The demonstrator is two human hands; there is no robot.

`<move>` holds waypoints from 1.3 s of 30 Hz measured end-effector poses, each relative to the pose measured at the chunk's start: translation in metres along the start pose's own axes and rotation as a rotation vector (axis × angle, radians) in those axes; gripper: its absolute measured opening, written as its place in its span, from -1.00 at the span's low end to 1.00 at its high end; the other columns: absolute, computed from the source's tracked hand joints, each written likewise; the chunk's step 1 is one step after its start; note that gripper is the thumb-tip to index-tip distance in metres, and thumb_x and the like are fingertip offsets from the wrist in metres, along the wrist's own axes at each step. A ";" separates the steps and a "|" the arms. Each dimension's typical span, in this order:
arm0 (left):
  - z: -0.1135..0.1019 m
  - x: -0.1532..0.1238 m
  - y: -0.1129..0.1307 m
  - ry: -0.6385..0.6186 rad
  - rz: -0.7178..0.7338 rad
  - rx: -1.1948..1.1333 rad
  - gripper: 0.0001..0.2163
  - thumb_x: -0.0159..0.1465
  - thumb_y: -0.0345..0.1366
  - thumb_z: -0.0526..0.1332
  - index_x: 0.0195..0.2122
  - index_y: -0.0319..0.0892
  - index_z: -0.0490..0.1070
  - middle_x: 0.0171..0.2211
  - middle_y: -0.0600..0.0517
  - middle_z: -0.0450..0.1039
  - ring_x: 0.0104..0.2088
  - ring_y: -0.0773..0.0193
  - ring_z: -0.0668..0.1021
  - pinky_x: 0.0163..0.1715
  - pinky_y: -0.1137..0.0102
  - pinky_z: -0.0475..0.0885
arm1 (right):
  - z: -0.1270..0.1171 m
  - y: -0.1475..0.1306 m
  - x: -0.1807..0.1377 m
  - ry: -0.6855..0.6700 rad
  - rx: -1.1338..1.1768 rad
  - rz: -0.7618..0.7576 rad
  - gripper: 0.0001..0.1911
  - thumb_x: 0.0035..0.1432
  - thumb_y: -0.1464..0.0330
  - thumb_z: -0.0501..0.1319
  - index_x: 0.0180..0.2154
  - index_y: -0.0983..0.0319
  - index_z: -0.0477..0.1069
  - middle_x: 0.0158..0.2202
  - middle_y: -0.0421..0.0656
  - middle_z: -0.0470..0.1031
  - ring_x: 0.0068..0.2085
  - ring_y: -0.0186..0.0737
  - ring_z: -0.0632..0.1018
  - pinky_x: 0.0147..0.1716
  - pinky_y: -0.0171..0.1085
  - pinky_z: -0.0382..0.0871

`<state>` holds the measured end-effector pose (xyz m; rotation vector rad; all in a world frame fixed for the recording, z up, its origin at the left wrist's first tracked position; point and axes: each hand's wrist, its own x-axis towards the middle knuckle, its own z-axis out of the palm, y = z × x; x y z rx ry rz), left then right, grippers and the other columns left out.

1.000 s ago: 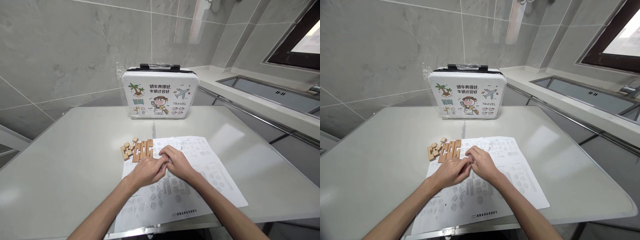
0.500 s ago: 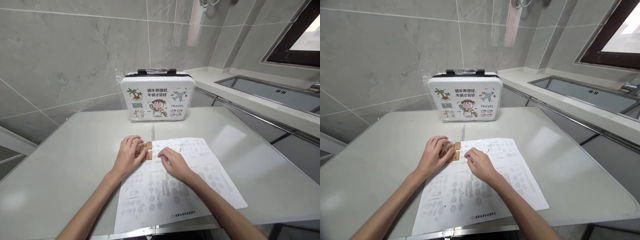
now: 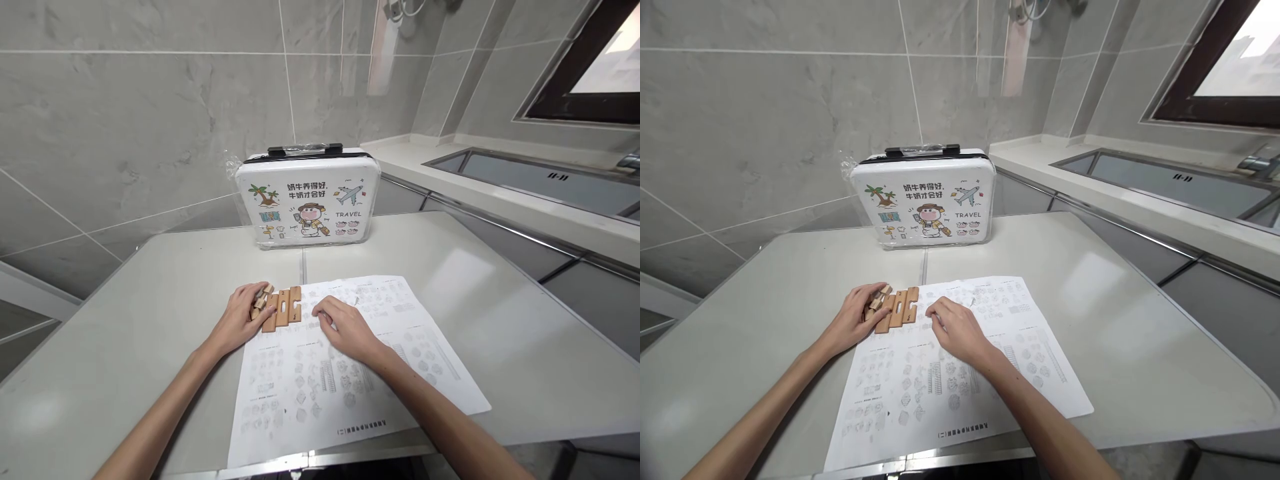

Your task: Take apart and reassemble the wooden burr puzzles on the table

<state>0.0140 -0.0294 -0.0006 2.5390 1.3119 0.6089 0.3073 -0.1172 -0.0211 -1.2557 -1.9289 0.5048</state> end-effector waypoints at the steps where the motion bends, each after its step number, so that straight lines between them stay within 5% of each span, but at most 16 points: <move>1: -0.001 0.000 -0.003 0.001 -0.006 0.004 -0.51 0.47 0.03 0.18 0.32 -0.10 0.30 0.22 -0.19 0.46 0.23 -0.09 0.47 0.20 0.01 0.43 | 0.000 0.000 0.000 -0.002 0.004 0.004 -0.75 0.38 0.54 0.08 -0.11 0.16 0.48 -0.13 -0.14 0.60 -0.29 -0.19 0.56 -0.30 -0.22 0.38; 17: 0.000 0.003 -0.020 0.077 -0.079 0.012 -0.74 0.46 -0.03 0.13 -0.07 -0.10 0.37 -0.01 -0.12 0.40 0.05 -0.04 0.43 0.14 0.04 0.37 | 0.001 0.002 0.000 -0.027 0.027 0.034 -0.75 0.39 0.56 0.10 -0.10 0.14 0.47 -0.10 -0.15 0.59 -0.27 -0.19 0.56 -0.30 -0.22 0.35; 30: -0.001 0.004 -0.022 0.205 -0.204 -0.081 -0.77 0.45 -0.05 0.12 -0.14 -0.10 0.27 0.01 -0.15 0.35 0.08 -0.03 0.39 0.16 0.01 0.35 | -0.001 0.001 0.001 -0.026 0.073 0.049 -0.76 0.39 0.52 0.08 -0.11 0.14 0.48 -0.11 -0.13 0.58 -0.30 -0.20 0.52 -0.29 -0.20 0.34; 36: -0.005 0.015 0.030 0.238 -0.126 -0.201 -0.83 0.47 -0.11 0.15 -0.14 -0.09 0.30 0.00 -0.10 0.35 0.08 0.04 0.44 0.15 0.10 0.35 | -0.006 -0.002 0.007 0.005 0.384 0.227 -0.85 0.44 0.27 0.17 -0.10 0.14 0.50 -0.21 -0.15 0.54 -0.30 -0.19 0.52 -0.26 -0.17 0.40; 39: 0.002 0.021 0.077 0.185 -0.011 -0.272 -0.86 0.47 -0.15 0.18 -0.11 -0.09 0.30 0.03 -0.10 0.34 0.11 0.06 0.43 0.16 0.14 0.36 | -0.007 -0.003 0.011 0.004 0.728 0.312 -0.66 0.41 0.08 0.23 0.07 0.13 0.41 -0.12 -0.13 0.55 -0.32 -0.23 0.54 -0.30 -0.20 0.41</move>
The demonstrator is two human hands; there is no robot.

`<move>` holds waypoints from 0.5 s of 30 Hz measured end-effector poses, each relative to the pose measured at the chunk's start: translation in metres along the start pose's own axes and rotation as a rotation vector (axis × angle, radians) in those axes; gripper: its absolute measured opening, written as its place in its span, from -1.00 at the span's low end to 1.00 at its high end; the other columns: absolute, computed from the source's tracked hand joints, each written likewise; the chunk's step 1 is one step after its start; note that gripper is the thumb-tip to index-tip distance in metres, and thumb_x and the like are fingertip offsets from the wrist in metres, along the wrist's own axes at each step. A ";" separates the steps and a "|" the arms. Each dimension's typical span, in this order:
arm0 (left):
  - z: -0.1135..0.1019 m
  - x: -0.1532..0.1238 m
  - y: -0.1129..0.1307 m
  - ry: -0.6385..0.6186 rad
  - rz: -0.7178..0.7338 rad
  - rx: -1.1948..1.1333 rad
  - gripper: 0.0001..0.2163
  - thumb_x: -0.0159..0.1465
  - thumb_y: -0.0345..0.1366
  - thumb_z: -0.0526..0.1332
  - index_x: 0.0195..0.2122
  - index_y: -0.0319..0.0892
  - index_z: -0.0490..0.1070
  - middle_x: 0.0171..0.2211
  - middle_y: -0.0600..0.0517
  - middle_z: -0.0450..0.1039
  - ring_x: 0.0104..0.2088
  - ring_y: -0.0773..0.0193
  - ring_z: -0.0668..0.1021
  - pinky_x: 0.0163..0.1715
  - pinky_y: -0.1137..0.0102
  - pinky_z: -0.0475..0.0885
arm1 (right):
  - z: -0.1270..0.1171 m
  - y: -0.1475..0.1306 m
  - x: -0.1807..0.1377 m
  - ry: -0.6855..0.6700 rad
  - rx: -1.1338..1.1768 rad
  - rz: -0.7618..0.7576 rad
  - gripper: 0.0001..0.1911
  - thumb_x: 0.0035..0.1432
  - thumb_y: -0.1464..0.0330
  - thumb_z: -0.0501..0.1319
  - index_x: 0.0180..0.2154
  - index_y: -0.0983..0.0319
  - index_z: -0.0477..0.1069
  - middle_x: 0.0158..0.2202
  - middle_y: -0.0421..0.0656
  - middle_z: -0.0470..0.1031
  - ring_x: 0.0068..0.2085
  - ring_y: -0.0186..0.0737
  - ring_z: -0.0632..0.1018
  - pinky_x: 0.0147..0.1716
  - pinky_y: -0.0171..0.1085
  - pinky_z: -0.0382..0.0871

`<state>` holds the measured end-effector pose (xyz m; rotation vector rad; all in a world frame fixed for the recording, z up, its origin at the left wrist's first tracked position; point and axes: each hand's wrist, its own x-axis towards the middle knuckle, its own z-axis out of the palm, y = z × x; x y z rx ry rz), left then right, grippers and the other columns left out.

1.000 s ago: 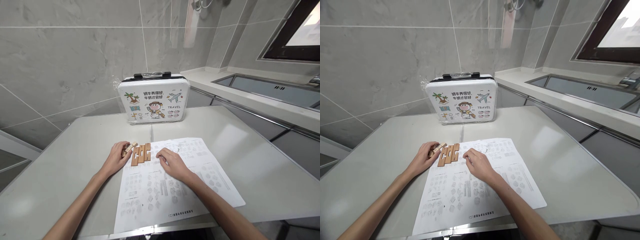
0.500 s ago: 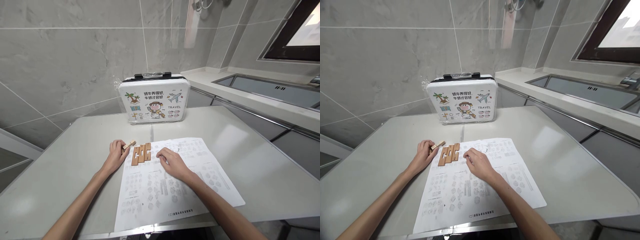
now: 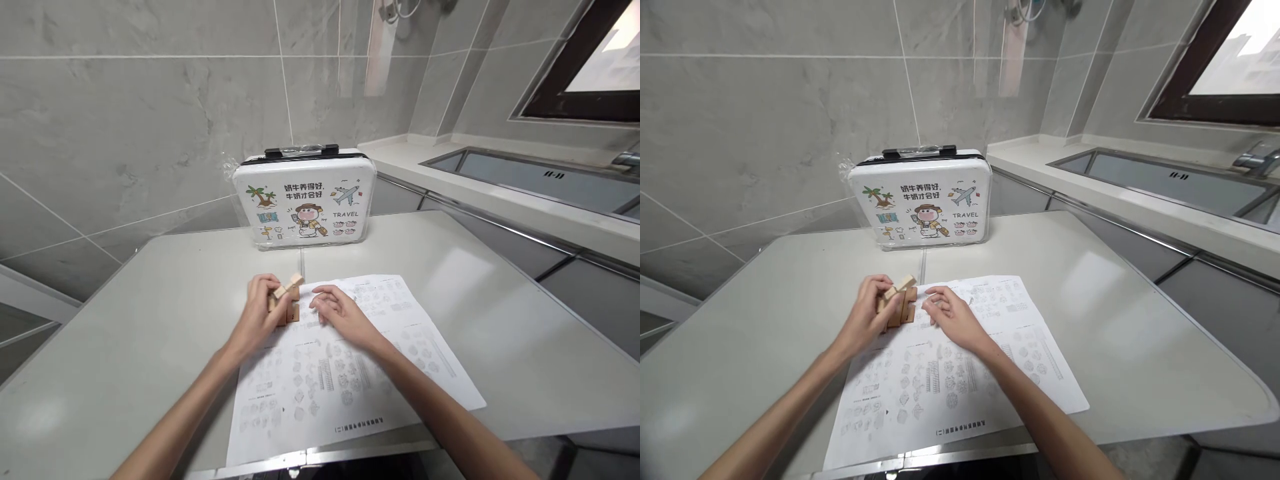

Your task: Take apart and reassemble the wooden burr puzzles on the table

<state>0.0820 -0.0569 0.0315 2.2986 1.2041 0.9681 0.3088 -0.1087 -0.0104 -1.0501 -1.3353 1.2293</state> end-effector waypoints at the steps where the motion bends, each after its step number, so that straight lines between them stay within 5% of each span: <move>1: 0.009 0.000 0.013 -0.042 0.025 -0.019 -0.88 0.48 -0.17 0.17 -0.09 -0.09 0.31 0.03 -0.11 0.34 0.11 0.06 0.43 0.14 0.15 0.37 | -0.001 -0.002 0.001 -0.011 0.074 -0.002 -0.63 0.40 0.04 0.23 0.06 0.13 0.39 -0.14 -0.14 0.55 -0.35 -0.25 0.53 -0.33 -0.21 0.40; 6: 0.045 0.000 0.047 -0.187 0.037 -0.044 -0.87 0.51 -0.18 0.18 0.00 -0.05 0.36 0.08 -0.07 0.36 0.12 0.06 0.43 0.15 0.15 0.37 | -0.017 -0.017 0.004 0.109 0.091 -0.045 -0.54 0.30 -0.09 0.30 -0.33 0.16 0.36 -0.50 -0.30 0.36 -0.47 -0.29 0.39 -0.42 -0.27 0.28; 10: 0.058 -0.003 0.053 -0.279 0.025 -0.102 -0.75 0.50 -0.15 0.21 0.17 0.00 0.35 0.14 -0.08 0.32 0.18 0.04 0.42 0.20 0.14 0.37 | -0.046 -0.030 0.006 0.255 0.090 0.004 -0.47 0.17 -0.15 0.37 -0.38 0.16 0.35 -0.54 -0.32 0.35 -0.51 -0.31 0.34 -0.47 -0.29 0.24; 15: 0.073 -0.010 0.064 -0.460 0.123 -0.142 -0.52 0.43 -0.06 0.31 0.31 0.01 0.26 0.18 -0.14 0.33 0.21 -0.06 0.42 0.17 0.08 0.45 | -0.070 -0.026 0.008 0.215 0.100 0.091 -0.48 0.20 -0.13 0.36 -0.38 0.18 0.40 -0.54 -0.29 0.42 -0.55 -0.35 0.33 -0.49 -0.30 0.23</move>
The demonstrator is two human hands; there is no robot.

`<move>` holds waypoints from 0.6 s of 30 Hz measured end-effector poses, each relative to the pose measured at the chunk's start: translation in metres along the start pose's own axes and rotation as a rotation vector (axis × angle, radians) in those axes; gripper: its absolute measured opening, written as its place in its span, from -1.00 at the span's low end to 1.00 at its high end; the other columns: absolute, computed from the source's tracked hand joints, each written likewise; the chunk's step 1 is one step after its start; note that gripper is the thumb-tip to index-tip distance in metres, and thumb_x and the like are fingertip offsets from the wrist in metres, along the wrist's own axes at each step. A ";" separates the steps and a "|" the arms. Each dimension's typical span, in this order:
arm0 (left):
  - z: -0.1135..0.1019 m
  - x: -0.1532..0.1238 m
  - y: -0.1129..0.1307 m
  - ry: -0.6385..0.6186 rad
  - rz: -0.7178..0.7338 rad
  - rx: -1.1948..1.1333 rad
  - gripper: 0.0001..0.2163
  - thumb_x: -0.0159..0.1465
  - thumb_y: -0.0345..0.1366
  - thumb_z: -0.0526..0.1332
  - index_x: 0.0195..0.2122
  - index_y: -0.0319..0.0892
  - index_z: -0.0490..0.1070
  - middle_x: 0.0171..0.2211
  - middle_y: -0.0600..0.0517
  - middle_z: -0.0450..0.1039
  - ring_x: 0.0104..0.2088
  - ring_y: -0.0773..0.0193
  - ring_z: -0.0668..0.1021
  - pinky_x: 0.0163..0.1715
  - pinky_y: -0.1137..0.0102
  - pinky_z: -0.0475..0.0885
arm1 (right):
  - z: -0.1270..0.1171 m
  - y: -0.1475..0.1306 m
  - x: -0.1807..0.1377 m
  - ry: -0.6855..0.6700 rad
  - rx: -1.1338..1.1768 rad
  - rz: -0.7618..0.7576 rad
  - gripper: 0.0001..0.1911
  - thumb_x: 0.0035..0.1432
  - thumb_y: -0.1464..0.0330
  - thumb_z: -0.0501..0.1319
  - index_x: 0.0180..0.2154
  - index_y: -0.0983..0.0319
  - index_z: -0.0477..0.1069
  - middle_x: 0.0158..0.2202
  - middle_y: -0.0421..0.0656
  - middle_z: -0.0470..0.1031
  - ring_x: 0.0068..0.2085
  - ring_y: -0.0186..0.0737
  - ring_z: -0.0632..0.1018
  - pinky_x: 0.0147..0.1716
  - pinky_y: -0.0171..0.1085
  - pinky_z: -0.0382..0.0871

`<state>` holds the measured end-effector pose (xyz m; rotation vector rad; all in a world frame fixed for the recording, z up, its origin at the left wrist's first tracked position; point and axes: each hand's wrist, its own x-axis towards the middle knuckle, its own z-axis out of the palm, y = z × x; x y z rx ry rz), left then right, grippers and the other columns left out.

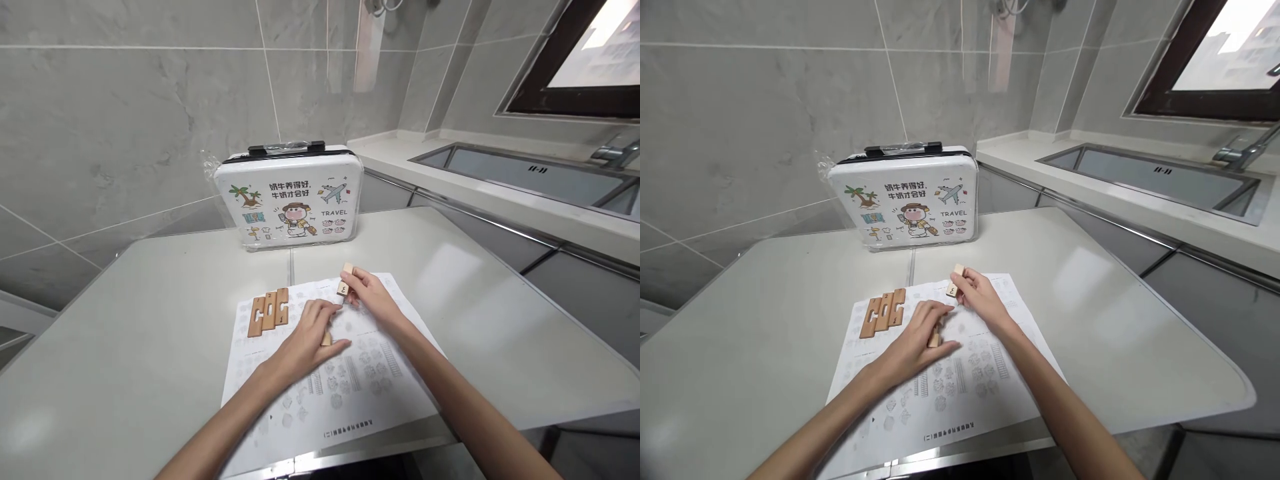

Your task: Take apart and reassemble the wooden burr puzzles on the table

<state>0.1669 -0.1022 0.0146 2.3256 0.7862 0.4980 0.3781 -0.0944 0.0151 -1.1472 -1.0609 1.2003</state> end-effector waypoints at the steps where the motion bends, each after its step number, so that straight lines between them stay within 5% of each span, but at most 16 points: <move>1: 0.004 0.000 0.001 -0.034 0.024 0.000 -0.49 0.42 -0.04 0.33 0.32 0.01 0.25 0.19 -0.15 0.33 0.22 -0.08 0.42 0.16 0.06 0.47 | -0.002 0.003 0.001 -0.013 0.025 0.023 -0.49 0.20 -0.13 0.36 -0.36 0.19 0.42 -0.49 -0.27 0.47 -0.56 -0.36 0.34 -0.51 -0.31 0.23; 7: 0.018 0.003 0.002 -0.090 0.144 0.023 -0.34 0.32 0.03 0.41 0.37 0.04 0.24 0.21 -0.20 0.36 0.19 -0.16 0.46 0.09 -0.02 0.52 | -0.009 0.017 0.007 -0.106 0.267 0.099 -0.53 0.21 -0.05 0.41 -0.33 0.21 0.41 -0.33 -0.14 0.60 -0.53 -0.35 0.47 -0.59 -0.35 0.24; 13: -0.004 -0.001 -0.004 -0.128 0.132 0.056 -0.11 0.13 0.19 0.49 0.39 -0.01 0.19 0.28 -0.24 0.31 0.27 -0.23 0.40 0.19 -0.05 0.44 | -0.013 0.019 0.005 -0.095 0.422 0.118 -0.52 0.22 -0.05 0.42 -0.34 0.19 0.35 -0.41 -0.16 0.58 -0.59 -0.36 0.42 -0.66 -0.36 0.17; 18: -0.024 -0.012 -0.015 -0.090 0.109 0.156 -0.35 0.21 0.16 0.45 0.22 -0.01 0.37 0.27 -0.21 0.32 0.27 -0.23 0.35 0.19 -0.05 0.38 | -0.009 0.024 0.002 -0.086 0.403 0.121 -0.54 0.25 -0.06 0.38 -0.27 0.18 0.39 -0.55 -0.32 0.38 -0.63 -0.42 0.25 -0.65 -0.39 0.06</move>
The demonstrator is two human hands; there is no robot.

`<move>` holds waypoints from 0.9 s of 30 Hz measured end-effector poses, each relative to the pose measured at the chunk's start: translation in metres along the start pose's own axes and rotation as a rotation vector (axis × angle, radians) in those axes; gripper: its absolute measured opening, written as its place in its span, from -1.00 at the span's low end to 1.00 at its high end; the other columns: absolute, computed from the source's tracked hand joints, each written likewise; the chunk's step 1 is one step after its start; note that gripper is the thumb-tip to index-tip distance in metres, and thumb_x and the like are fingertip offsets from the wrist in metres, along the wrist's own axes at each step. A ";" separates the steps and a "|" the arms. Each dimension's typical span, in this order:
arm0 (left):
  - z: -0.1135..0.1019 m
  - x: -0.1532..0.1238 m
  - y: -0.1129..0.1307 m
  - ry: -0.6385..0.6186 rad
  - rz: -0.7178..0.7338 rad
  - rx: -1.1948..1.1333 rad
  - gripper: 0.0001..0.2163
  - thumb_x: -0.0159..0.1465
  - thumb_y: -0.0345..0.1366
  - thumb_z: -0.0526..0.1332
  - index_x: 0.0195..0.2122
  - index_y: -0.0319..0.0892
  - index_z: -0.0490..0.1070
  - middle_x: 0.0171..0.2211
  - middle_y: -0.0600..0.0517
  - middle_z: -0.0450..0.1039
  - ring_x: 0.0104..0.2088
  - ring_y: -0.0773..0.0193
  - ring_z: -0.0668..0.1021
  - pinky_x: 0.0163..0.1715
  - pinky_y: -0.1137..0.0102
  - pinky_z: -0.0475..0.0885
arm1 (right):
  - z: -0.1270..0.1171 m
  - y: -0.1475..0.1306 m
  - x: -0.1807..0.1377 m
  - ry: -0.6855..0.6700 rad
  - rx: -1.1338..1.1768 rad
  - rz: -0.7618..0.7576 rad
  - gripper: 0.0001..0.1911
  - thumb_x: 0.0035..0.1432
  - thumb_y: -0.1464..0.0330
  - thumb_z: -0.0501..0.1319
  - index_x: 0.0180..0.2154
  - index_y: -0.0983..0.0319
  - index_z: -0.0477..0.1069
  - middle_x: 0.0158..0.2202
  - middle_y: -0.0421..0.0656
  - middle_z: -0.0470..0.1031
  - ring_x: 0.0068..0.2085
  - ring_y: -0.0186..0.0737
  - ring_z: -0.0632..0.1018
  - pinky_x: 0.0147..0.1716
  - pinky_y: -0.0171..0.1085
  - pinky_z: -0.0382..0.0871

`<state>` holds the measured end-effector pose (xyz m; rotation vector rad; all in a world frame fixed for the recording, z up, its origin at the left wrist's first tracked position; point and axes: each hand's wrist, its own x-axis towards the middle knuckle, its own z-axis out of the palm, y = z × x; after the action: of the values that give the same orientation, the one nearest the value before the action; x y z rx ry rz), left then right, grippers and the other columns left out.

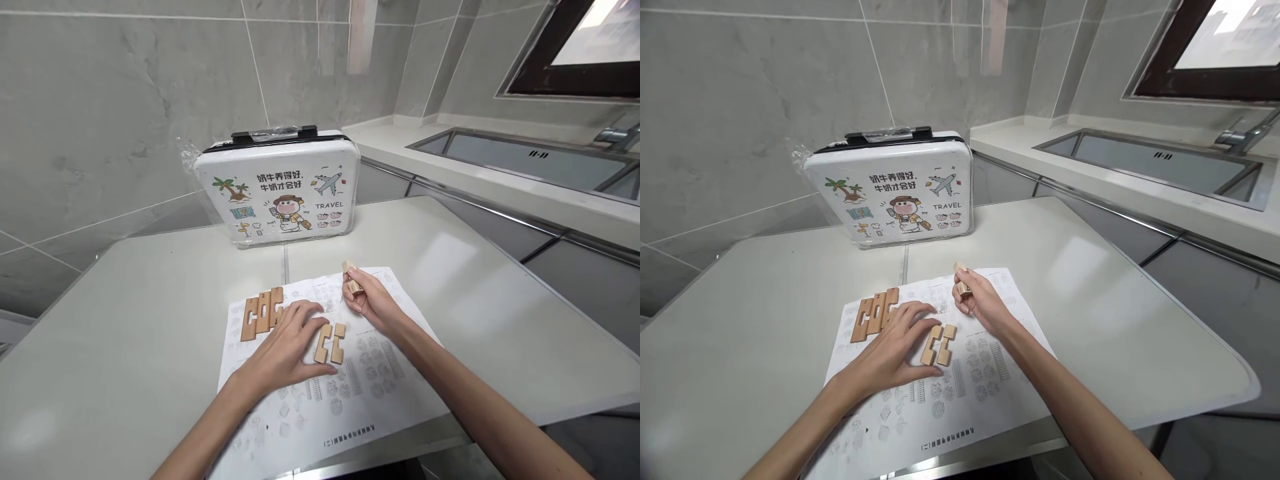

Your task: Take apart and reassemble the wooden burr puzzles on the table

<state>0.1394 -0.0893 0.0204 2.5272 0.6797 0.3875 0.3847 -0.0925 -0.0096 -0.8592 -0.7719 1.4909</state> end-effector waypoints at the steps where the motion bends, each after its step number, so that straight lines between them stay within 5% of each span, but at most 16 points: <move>1: -0.001 -0.002 -0.002 0.004 -0.018 -0.013 -0.38 0.20 0.14 0.46 0.19 0.00 0.40 0.24 -0.20 0.33 0.25 -0.21 0.37 0.16 -0.02 0.39 | 0.000 0.001 -0.001 -0.001 -0.022 0.005 -0.54 0.26 -0.08 0.37 -0.26 0.18 0.40 -0.57 -0.34 0.34 -0.64 -0.43 0.21 -0.65 -0.39 0.02; 5: 0.000 -0.008 -0.001 0.042 -0.211 -0.288 -0.33 0.09 0.10 0.56 0.16 0.03 0.43 -0.11 -0.03 0.43 -0.13 0.04 0.49 -0.13 0.21 0.44 | 0.002 0.004 -0.003 -0.027 -0.090 0.011 -0.52 0.31 -0.12 0.30 -0.20 0.16 0.41 -0.60 -0.42 0.12 -0.64 -0.45 0.04 -0.64 -0.38 -0.12; 8: 0.005 -0.008 0.003 0.090 -0.337 -0.609 -0.28 0.07 0.02 0.59 0.21 0.03 0.38 -0.33 0.12 0.32 -0.36 0.23 0.39 -0.28 0.33 0.36 | 0.006 0.004 -0.006 -0.067 -0.100 0.016 -0.51 0.36 -0.14 0.23 -0.16 0.16 0.42 -0.55 -0.42 0.03 -0.61 -0.44 -0.04 -0.63 -0.37 -0.20; 15: 0.014 -0.008 0.000 0.215 -0.442 -0.882 -0.22 0.06 -0.08 0.61 0.26 -0.01 0.32 -0.31 0.11 0.36 -0.35 0.28 0.40 -0.22 0.32 0.38 | 0.016 -0.007 -0.015 -0.145 -0.100 0.080 -0.59 0.36 -0.07 0.17 -0.22 0.14 0.38 -0.42 -0.29 0.16 -0.55 -0.35 0.06 -0.60 -0.31 0.04; 20: 0.020 -0.008 -0.010 0.293 -0.453 -0.945 -0.20 0.07 -0.09 0.61 0.28 -0.02 0.29 -0.21 0.03 0.45 -0.25 0.23 0.49 -0.17 0.31 0.43 | 0.017 -0.009 -0.022 -0.239 -0.229 0.038 -0.48 0.33 -0.04 0.30 0.12 0.15 0.44 -0.29 -0.19 0.44 -0.53 -0.37 0.25 -0.54 -0.29 0.21; 27: 0.017 -0.009 -0.005 0.300 -0.492 -0.918 -0.22 0.09 -0.07 0.59 0.28 -0.01 0.29 -0.19 0.01 0.50 -0.26 0.23 0.50 -0.18 0.29 0.43 | 0.019 0.007 -0.027 -0.144 -0.626 -0.151 -0.68 0.22 0.12 0.47 -0.08 0.14 0.62 -0.22 -0.11 0.62 -0.30 -0.15 0.59 -0.30 -0.19 0.52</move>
<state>0.1360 -0.0965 0.0025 1.4013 0.9306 0.7035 0.3652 -0.1197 -0.0039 -1.1281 -1.4206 1.1927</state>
